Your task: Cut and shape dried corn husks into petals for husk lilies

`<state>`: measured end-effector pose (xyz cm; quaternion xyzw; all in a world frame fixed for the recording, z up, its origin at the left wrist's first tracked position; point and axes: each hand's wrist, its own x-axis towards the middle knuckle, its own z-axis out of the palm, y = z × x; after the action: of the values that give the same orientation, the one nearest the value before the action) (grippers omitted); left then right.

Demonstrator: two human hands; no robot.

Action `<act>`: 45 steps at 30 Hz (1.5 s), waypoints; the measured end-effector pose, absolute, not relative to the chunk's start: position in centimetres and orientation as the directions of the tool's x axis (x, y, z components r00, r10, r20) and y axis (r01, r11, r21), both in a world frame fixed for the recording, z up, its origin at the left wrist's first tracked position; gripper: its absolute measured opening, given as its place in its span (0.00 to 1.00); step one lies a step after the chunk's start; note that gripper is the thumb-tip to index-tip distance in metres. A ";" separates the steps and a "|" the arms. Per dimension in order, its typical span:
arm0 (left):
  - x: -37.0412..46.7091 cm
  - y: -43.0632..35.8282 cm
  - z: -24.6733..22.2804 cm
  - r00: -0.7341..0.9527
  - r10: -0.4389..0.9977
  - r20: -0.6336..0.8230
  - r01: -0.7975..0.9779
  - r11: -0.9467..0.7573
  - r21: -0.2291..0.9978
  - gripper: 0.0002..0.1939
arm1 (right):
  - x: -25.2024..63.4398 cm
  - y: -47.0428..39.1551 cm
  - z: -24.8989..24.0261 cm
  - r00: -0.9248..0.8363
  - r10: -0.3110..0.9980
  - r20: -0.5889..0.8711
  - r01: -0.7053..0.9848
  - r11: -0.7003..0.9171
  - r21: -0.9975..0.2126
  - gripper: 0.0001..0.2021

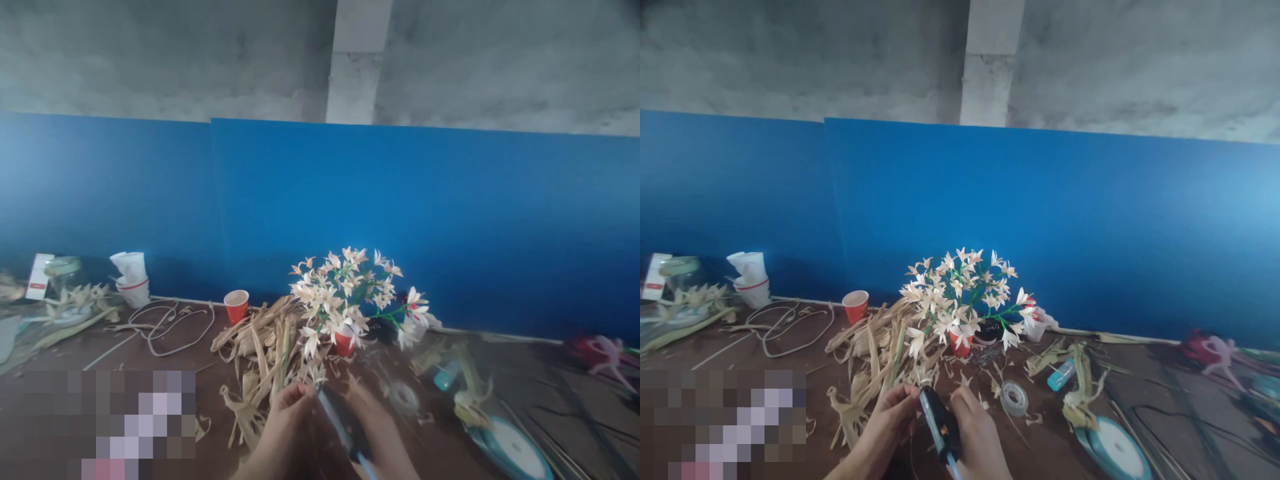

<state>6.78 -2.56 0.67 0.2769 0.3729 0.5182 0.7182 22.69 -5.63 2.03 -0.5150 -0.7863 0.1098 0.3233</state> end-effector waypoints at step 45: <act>6.4 -2.4 -0.9 0.177 0.970 -0.168 -0.459 0.232 0.857 0.19 | 32.6 -8.5 -0.3 -0.083 0.986 0.141 0.957 0.119 -0.263 0.17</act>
<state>6.39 -2.45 -0.91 0.3386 0.3770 0.5190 0.6884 32.58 -8.50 -0.35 -0.6619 -0.7342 0.0511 0.1422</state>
